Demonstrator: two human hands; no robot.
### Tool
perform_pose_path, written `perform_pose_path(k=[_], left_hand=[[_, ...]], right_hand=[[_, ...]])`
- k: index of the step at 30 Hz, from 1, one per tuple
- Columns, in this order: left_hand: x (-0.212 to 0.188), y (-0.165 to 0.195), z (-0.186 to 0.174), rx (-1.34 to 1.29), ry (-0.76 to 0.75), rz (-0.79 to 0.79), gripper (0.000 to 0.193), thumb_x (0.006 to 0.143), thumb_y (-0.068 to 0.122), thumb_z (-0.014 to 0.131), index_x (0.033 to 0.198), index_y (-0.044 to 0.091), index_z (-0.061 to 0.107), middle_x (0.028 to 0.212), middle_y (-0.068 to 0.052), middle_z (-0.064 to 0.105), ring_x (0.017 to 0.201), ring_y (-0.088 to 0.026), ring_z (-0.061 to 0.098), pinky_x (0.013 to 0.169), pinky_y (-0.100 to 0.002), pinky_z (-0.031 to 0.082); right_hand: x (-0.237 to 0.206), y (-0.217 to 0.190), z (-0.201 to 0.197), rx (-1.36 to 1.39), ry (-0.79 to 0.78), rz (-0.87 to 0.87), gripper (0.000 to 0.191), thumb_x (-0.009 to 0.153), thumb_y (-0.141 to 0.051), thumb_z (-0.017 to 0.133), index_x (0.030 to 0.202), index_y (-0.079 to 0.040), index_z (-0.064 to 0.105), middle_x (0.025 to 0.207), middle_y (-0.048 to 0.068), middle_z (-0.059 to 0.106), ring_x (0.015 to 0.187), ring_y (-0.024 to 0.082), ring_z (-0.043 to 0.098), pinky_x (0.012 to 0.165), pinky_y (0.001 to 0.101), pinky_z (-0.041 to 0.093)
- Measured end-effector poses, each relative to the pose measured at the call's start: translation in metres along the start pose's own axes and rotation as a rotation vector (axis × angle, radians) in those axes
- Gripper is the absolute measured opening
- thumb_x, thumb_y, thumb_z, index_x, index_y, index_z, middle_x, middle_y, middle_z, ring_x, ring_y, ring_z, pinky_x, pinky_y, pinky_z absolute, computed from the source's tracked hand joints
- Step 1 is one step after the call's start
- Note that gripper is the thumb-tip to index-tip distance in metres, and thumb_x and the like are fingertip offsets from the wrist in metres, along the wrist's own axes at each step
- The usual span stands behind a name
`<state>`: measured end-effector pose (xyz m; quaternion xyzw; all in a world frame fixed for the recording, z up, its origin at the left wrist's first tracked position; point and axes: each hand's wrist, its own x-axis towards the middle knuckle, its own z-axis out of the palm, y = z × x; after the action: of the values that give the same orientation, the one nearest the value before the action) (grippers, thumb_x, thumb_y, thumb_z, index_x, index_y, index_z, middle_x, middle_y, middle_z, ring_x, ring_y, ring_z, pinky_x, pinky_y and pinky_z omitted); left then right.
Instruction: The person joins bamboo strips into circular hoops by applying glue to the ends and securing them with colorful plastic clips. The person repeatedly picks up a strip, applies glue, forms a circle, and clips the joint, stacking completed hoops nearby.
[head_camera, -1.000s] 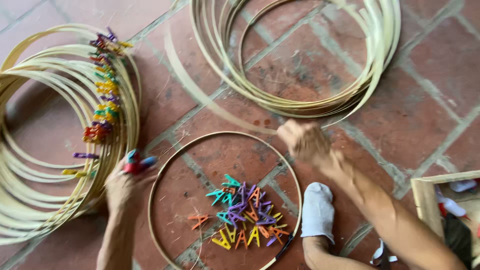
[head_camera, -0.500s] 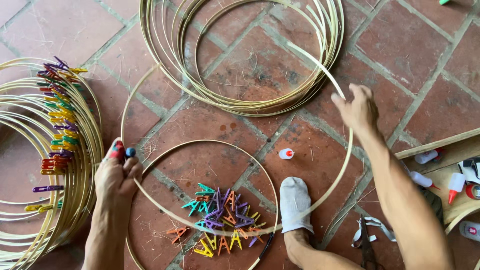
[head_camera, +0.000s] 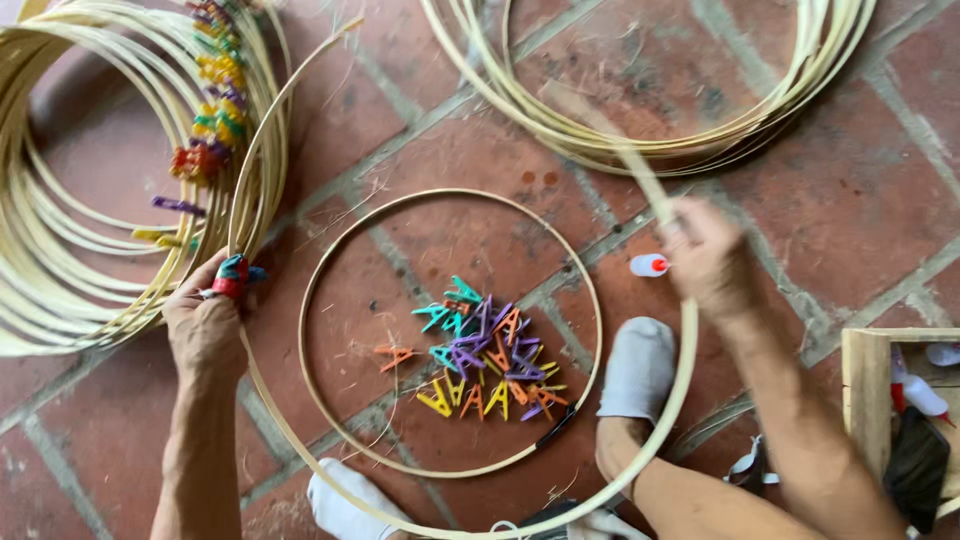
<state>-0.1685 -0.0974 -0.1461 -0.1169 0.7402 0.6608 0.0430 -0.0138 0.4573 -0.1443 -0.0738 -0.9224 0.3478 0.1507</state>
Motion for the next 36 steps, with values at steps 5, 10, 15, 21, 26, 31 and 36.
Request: perform_pose_path(k=[5, 10, 15, 21, 26, 31, 36], left_hand=[[-0.007, -0.057, -0.02, 0.284, 0.105, 0.393, 0.032, 0.106, 0.007, 0.062, 0.137, 0.002, 0.069, 0.113, -0.008, 0.073, 0.095, -0.01, 0.065, 0.086, -0.024, 0.053], [-0.003, -0.087, -0.007, 0.325, 0.203, 0.205, 0.028, 0.105, 0.016, 0.067, 0.131, 0.006, 0.071, 0.097, -0.006, 0.073, 0.083, -0.009, 0.064, 0.077, -0.026, 0.052], [0.006, -0.11, -0.019, 0.562, 0.212, 0.394, 0.028, 0.105, 0.014, 0.066, 0.131, 0.005, 0.072, 0.09, -0.012, 0.065, 0.081, -0.02, 0.062, 0.076, -0.034, 0.05], [0.023, -0.157, -0.036, 0.565, 0.198, 0.489, 0.029, 0.104, 0.005, 0.063, 0.132, 0.006, 0.069, 0.097, -0.012, 0.067, 0.09, -0.023, 0.066, 0.085, -0.036, 0.053], [0.025, -0.179, -0.042, 0.485, 0.177, 0.455, 0.033, 0.103, -0.001, 0.059, 0.134, 0.007, 0.069, 0.096, -0.009, 0.067, 0.09, -0.02, 0.064, 0.085, -0.031, 0.053], [0.024, -0.184, -0.024, 0.445, 0.136, 0.537, 0.035, 0.104, -0.001, 0.057, 0.135, 0.01, 0.07, 0.1, -0.007, 0.07, 0.091, -0.017, 0.067, 0.082, -0.029, 0.057], [0.01, -0.176, -0.002, 0.245, -0.101, 0.44, 0.023, 0.112, 0.011, 0.063, 0.132, 0.011, 0.072, 0.106, -0.004, 0.078, 0.091, -0.011, 0.074, 0.075, -0.026, 0.062]], right_hand=[[-0.032, 0.005, 0.092, -0.256, -0.16, -0.157, 0.036, 0.093, -0.003, 0.058, 0.129, 0.001, 0.064, 0.096, 0.018, 0.067, 0.082, 0.035, 0.068, 0.069, 0.046, 0.055], [-0.039, 0.013, 0.117, -0.334, -0.149, -0.065, 0.021, 0.089, -0.01, 0.065, 0.107, 0.0, 0.067, 0.094, 0.02, 0.061, 0.08, 0.04, 0.062, 0.063, 0.0514, 0.049], [-0.029, 0.019, 0.138, -0.41, -0.108, -0.08, 0.009, 0.107, -0.007, 0.058, 0.102, -0.003, 0.064, 0.094, 0.018, 0.06, 0.085, 0.039, 0.061, 0.069, 0.0524, 0.047], [-0.033, 0.042, 0.148, 0.006, 0.024, -0.125, 0.042, 0.104, 0.014, 0.051, 0.144, 0.005, 0.061, 0.106, 0.018, 0.059, 0.099, 0.033, 0.062, 0.085, 0.0407, 0.052], [-0.056, 0.045, 0.145, 0.011, -0.102, -0.192, 0.046, 0.106, 0.015, 0.056, 0.149, 0.0, 0.065, 0.108, 0.017, 0.061, 0.096, 0.027, 0.06, 0.085, 0.0361, 0.05], [-0.06, 0.04, 0.149, 0.045, -0.173, -0.207, 0.037, 0.111, 0.013, 0.057, 0.144, 0.001, 0.064, 0.105, 0.015, 0.058, 0.092, 0.023, 0.057, 0.085, 0.0336, 0.049], [-0.046, 0.021, 0.155, 0.097, -0.242, -0.164, 0.03, 0.115, 0.01, 0.061, 0.144, 0.0, 0.065, 0.104, 0.012, 0.058, 0.091, 0.02, 0.056, 0.081, 0.0301, 0.048]])
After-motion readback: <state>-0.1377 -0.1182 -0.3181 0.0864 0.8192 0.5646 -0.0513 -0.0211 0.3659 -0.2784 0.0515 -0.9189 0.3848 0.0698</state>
